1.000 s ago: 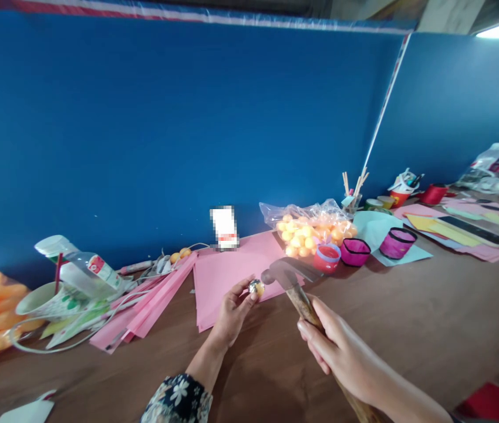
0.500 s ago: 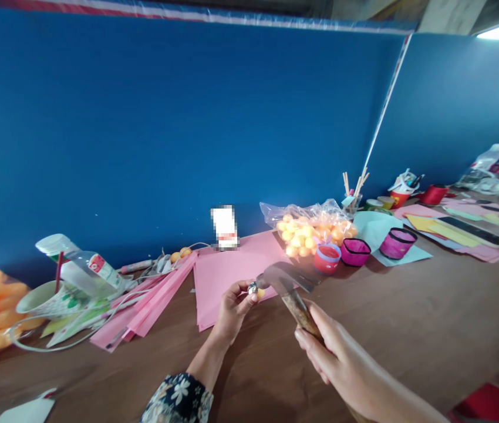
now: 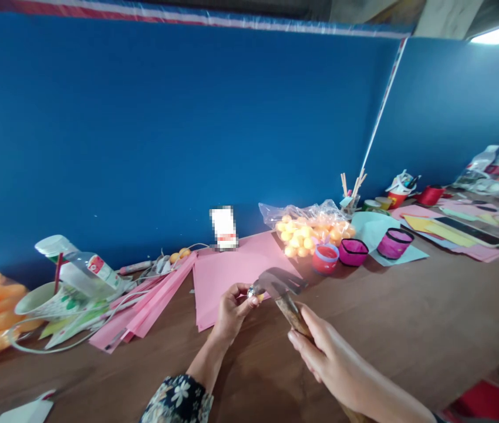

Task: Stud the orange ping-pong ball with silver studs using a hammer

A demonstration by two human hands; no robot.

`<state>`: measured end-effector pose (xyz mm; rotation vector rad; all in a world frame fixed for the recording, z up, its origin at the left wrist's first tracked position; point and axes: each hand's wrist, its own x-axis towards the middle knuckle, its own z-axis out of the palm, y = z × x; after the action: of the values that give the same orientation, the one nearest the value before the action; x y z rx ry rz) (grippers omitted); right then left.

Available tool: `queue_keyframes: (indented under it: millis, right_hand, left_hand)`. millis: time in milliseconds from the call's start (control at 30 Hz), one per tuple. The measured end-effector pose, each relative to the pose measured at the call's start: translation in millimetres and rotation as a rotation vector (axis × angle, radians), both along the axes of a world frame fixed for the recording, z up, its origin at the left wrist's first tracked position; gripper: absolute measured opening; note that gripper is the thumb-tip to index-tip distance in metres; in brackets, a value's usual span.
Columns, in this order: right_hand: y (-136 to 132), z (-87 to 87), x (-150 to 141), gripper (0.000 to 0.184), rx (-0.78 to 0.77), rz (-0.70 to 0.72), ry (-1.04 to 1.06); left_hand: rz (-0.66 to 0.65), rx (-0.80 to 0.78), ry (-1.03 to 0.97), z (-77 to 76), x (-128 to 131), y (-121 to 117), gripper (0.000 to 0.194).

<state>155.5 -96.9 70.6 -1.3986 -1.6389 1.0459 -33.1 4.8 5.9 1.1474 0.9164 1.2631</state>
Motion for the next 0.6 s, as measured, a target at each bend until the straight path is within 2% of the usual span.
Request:
queue_keyframes:
  millis: [167,300,433,600]
  right_hand:
    - [1.2,5.0,0.8,0.029,-0.023,0.014,0.024]
    - [2.1,9.8,3.3,0.023,-0.068,0.012,0.03]
    - [2.7,8.5,4.9,0.021,-0.088,0.028,0.029]
    - [1.9,6.3,6.2,0.022,-0.068,-0.001,0.024]
  left_hand:
    - [-0.019,-0.067,-0.1,4.8,0.4,-2.7,0.023]
    - [-0.009,-0.155,-0.205,9.2,1.4,-5.4,0.035]
    - [-0.07,-0.165,-0.328,10.0,2.3,-6.7,0.042]
    - [-0.076,-0.189,-0.395,11.3,2.7,-6.9,0.036]
